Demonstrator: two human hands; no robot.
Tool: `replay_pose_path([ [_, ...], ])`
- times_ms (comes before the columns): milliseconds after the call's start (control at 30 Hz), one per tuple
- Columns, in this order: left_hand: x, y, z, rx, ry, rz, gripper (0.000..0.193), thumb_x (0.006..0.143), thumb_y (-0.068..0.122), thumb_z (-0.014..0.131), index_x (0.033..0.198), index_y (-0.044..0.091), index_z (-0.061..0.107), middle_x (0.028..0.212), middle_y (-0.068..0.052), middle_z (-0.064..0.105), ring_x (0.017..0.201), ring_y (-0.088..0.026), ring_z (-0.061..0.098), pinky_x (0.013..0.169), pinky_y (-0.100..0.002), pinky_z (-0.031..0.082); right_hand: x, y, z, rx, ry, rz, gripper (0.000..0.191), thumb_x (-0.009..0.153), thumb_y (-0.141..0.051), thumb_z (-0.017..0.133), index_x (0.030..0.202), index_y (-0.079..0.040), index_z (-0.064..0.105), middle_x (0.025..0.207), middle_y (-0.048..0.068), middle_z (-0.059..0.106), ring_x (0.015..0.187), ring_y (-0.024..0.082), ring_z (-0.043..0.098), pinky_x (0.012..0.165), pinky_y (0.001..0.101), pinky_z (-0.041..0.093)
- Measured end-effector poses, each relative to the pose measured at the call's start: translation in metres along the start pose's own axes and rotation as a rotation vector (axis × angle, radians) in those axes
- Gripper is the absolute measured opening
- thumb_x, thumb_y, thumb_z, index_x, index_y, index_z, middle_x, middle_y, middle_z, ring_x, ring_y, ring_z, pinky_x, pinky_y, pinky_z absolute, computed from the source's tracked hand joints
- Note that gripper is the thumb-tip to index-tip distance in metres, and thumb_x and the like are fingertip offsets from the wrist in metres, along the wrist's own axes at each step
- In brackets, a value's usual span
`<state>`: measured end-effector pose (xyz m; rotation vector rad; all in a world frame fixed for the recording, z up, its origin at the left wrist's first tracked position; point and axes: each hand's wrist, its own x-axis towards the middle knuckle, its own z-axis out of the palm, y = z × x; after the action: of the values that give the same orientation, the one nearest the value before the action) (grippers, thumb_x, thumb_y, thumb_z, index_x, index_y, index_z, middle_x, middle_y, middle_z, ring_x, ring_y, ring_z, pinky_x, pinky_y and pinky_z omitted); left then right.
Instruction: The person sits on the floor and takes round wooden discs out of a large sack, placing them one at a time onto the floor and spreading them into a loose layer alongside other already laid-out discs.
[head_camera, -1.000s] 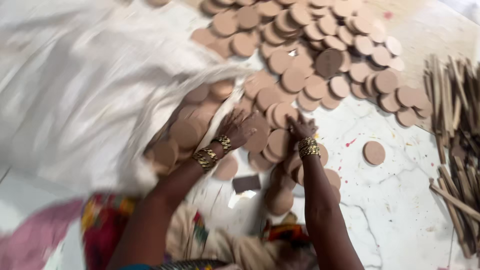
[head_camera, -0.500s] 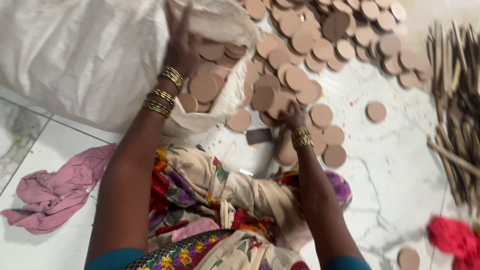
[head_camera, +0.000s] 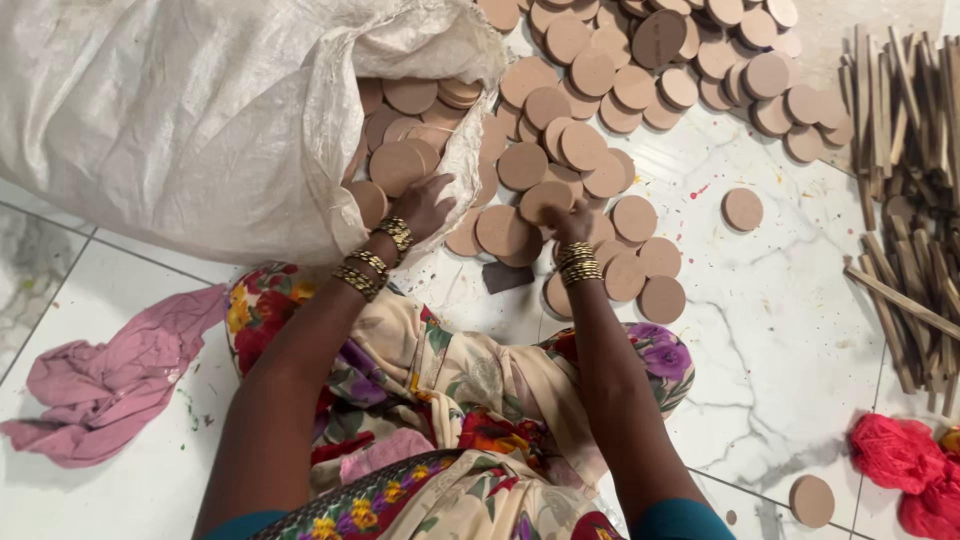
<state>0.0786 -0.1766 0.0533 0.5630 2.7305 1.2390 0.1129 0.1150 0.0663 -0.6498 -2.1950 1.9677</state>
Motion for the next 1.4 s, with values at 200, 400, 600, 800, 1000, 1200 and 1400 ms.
replay_pose_path([
  [200,0.004,0.008,-0.005,-0.155,0.466,-0.318,0.085,0.099,0.032,0.067,0.159,0.001,0.016,0.161,-0.036,0.006,0.149,-0.048,0.008,0.12,-0.053,0.017,-0.006,-0.029,0.008,0.11,0.094,0.023,0.035,0.091,-0.013,0.071,0.119,0.002,0.057,0.085,0.01,0.07,0.061,0.018,0.069,0.044,0.028,0.058],
  [400,0.003,0.01,-0.026,-0.421,0.73,-0.055,0.077,0.104,0.026,0.061,0.163,0.0,0.019,0.169,-0.028,0.025,0.158,-0.04,0.027,0.13,-0.047,0.024,-0.014,-0.054,0.079,0.228,-0.455,-0.038,0.034,0.098,-0.018,0.064,0.13,-0.006,0.062,0.099,0.009,0.073,0.079,0.021,0.074,0.063,0.0334,0.064],
  [600,-0.008,0.027,0.02,-0.115,0.633,-0.039,0.057,0.1,0.027,0.067,0.138,-0.011,0.049,0.136,-0.037,0.055,0.126,-0.049,0.054,0.108,-0.05,0.042,-0.023,-0.021,0.057,-0.878,-0.194,-0.661,0.025,0.103,-0.022,0.065,0.127,-0.015,0.066,0.11,0.016,0.069,0.101,0.038,0.068,0.085,0.051,0.057],
  [800,-0.021,0.05,0.098,0.122,-0.213,-0.183,0.062,0.086,0.014,0.065,0.144,0.008,0.043,0.146,-0.019,0.05,0.136,-0.038,0.047,0.112,-0.046,0.043,-0.059,0.013,0.036,-1.096,-0.323,-0.307,0.104,0.059,-0.032,0.092,0.145,-0.014,0.037,0.134,0.025,0.044,0.126,0.048,0.045,0.108,0.0539,0.042],
  [1000,-0.019,0.035,0.096,0.655,-0.119,-0.19,0.081,0.08,0.022,0.075,0.149,0.014,0.034,0.158,-0.013,0.031,0.145,-0.036,0.03,0.108,-0.056,0.036,-0.023,0.0,-0.006,-1.151,-0.288,-0.091,0.117,0.049,-0.04,0.101,0.143,-0.01,0.037,0.141,0.035,0.035,0.131,0.054,0.039,0.11,0.0529,0.042],
  [1200,-0.016,0.043,0.083,0.579,-0.28,-0.321,0.13,0.059,0.057,0.094,0.155,0.013,0.017,0.153,-0.015,0.033,0.142,-0.036,0.032,0.107,-0.06,0.033,-0.033,0.031,-0.02,-1.016,-0.61,-0.186,0.123,0.046,-0.038,0.099,0.147,-0.011,0.034,0.138,0.029,0.047,0.131,0.05,0.045,0.11,0.0523,0.043],
  [1400,-0.015,0.059,0.086,0.683,-0.222,-0.435,0.099,0.07,0.054,0.089,0.145,0.011,0.042,0.147,-0.015,0.046,0.137,-0.034,0.045,0.107,-0.056,0.04,-0.051,0.042,0.009,-1.07,-0.512,-0.127,0.106,0.05,-0.03,0.096,0.14,-0.009,0.043,0.121,0.024,0.054,0.11,0.04,0.053,0.09,0.047,0.046],
])
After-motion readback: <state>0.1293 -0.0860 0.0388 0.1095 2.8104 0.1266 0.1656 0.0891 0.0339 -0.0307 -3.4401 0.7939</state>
